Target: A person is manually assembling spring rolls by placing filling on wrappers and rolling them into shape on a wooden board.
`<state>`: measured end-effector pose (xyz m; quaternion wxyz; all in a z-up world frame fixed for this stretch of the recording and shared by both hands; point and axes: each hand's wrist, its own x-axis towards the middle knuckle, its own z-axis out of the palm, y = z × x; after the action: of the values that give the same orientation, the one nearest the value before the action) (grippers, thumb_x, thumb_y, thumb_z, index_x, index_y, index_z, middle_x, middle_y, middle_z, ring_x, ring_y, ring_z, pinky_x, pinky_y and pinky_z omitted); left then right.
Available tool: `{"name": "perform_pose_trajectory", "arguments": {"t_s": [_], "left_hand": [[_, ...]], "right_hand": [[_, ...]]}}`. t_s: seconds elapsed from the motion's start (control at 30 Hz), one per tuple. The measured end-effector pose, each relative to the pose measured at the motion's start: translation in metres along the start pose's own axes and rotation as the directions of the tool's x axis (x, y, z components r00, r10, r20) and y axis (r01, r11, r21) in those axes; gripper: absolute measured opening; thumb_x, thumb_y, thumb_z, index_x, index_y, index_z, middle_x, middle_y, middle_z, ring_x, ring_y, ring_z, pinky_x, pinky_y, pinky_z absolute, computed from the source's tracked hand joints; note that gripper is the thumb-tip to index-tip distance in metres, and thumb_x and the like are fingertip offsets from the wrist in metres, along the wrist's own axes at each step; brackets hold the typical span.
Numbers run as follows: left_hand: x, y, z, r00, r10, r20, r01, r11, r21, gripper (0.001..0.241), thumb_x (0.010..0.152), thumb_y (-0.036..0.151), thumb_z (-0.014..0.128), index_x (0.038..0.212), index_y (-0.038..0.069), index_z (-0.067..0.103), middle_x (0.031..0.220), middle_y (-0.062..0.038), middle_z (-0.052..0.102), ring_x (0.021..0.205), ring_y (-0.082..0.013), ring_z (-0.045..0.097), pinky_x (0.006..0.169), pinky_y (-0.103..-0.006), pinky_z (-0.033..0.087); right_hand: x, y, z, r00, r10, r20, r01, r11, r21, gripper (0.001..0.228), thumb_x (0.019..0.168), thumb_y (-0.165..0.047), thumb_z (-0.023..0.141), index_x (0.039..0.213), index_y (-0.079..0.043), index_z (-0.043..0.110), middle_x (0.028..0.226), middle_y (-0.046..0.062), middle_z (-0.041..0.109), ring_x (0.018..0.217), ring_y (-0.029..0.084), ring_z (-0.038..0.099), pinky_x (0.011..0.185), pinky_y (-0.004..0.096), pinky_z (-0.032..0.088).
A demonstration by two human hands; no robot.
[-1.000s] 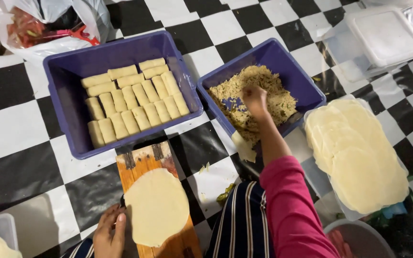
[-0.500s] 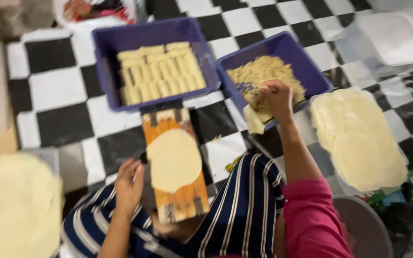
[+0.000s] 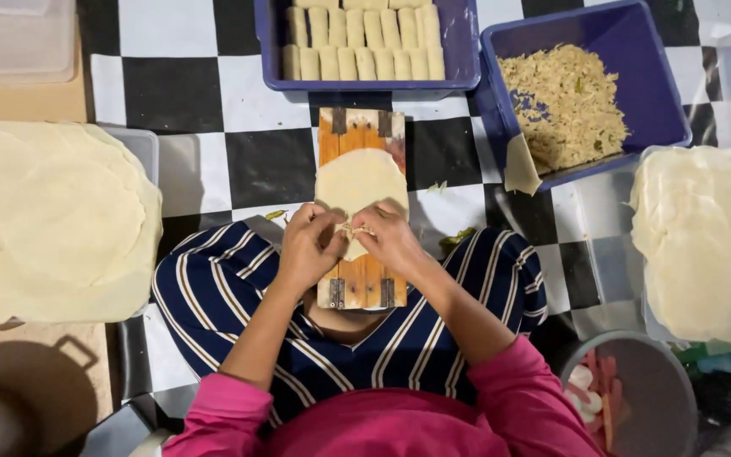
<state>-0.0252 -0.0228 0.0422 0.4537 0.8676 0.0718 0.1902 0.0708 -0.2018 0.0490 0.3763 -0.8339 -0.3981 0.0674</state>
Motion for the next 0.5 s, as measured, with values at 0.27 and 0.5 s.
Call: {"name": "perform_pose_trajectory", "arguments": {"t_s": [0.27,0.5], "left_hand": [[0.010,0.007,-0.002,0.998,0.058,0.030,-0.058,0.998,0.010,0.016,0.078,0.026,0.077,0.092,0.020,0.077,0.088,-0.001,0.057,0.080,-0.0288,0.063,0.072,-0.0408,0.051],[0.007,-0.009,0.011,0.992,0.117,0.047,-0.123,0.979,0.163,0.011,0.082,0.022,0.074,0.090,0.014,0.075,0.085,0.000,0.057,0.083,-0.0268,0.062,0.071,-0.0380,0.044]], "right_hand": [[0.002,-0.013,-0.027,0.999,0.050,0.012,-0.051,0.992,0.112,0.035,0.088,-0.003,0.067,0.121,-0.014,0.068,0.110,0.010,0.071,0.098,0.034,0.072,0.081,0.045,0.060],[0.003,0.010,-0.025,0.969,-0.186,-0.160,0.167,0.978,-0.124,0.004,0.088,-0.014,0.074,0.092,-0.015,0.075,0.091,0.004,0.068,0.084,0.027,0.066,0.076,0.038,0.056]]}}
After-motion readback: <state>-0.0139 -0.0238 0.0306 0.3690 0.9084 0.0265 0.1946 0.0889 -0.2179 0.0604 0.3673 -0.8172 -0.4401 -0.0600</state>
